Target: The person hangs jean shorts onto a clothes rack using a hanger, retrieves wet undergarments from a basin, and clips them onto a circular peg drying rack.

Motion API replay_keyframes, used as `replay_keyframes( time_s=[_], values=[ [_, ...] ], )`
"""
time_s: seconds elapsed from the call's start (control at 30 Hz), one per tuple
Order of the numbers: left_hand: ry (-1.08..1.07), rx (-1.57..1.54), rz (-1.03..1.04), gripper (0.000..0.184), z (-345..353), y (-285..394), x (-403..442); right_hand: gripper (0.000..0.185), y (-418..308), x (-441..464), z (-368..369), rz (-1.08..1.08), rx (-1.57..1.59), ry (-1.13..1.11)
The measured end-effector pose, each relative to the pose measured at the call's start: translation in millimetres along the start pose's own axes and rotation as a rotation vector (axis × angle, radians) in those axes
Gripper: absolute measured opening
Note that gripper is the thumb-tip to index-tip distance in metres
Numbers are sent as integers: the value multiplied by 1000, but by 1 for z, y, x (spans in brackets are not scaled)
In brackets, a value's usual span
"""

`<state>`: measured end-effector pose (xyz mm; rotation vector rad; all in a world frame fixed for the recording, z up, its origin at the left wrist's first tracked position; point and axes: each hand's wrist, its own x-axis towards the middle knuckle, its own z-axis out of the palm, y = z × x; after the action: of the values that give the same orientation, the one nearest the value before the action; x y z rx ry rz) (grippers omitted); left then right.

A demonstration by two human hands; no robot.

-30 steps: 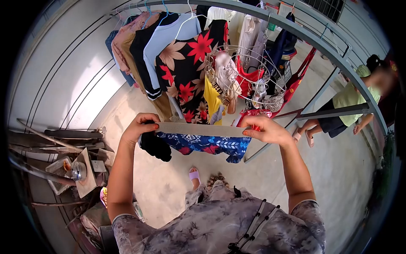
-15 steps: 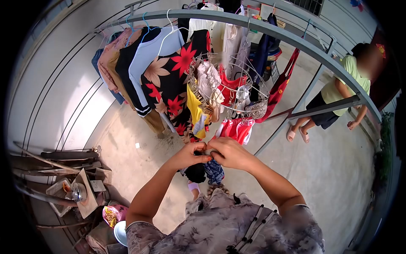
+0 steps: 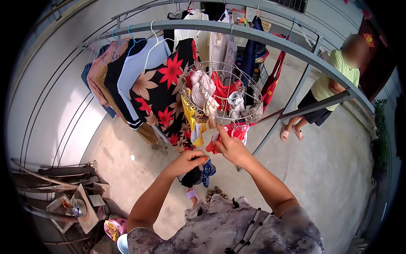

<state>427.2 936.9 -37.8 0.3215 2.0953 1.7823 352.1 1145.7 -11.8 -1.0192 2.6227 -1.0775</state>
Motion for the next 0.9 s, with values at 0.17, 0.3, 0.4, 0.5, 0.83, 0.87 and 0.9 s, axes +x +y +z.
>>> replay_keyframes(
  time_s=[0.17, 0.3, 0.4, 0.5, 0.83, 0.87, 0.9],
  values=[
    [83, 99, 61, 29, 6, -1, 17, 64, 12, -17, -7, 88, 236, 27],
    [250, 262, -12, 28, 21, 3, 41, 65, -1, -21, -21, 291, 250, 90],
    [229, 226, 10, 21, 39, -13, 69, 60, 17, -17, 8, 66, 166, 285],
    [260, 244, 60, 17, 48, -41, 95, 58, 26, -8, 15, 10, 109, 261],
    [363, 151, 80, 29, 55, -39, 101, 31, 23, 19, 25, -63, 567, 589],
    [368, 150, 81, 29, 55, -44, 102, 30, 19, 20, 21, -98, 653, 602],
    [376, 158, 96, 28, 57, -52, 102, 26, 19, 17, 18, -66, 728, 556]
  ],
)
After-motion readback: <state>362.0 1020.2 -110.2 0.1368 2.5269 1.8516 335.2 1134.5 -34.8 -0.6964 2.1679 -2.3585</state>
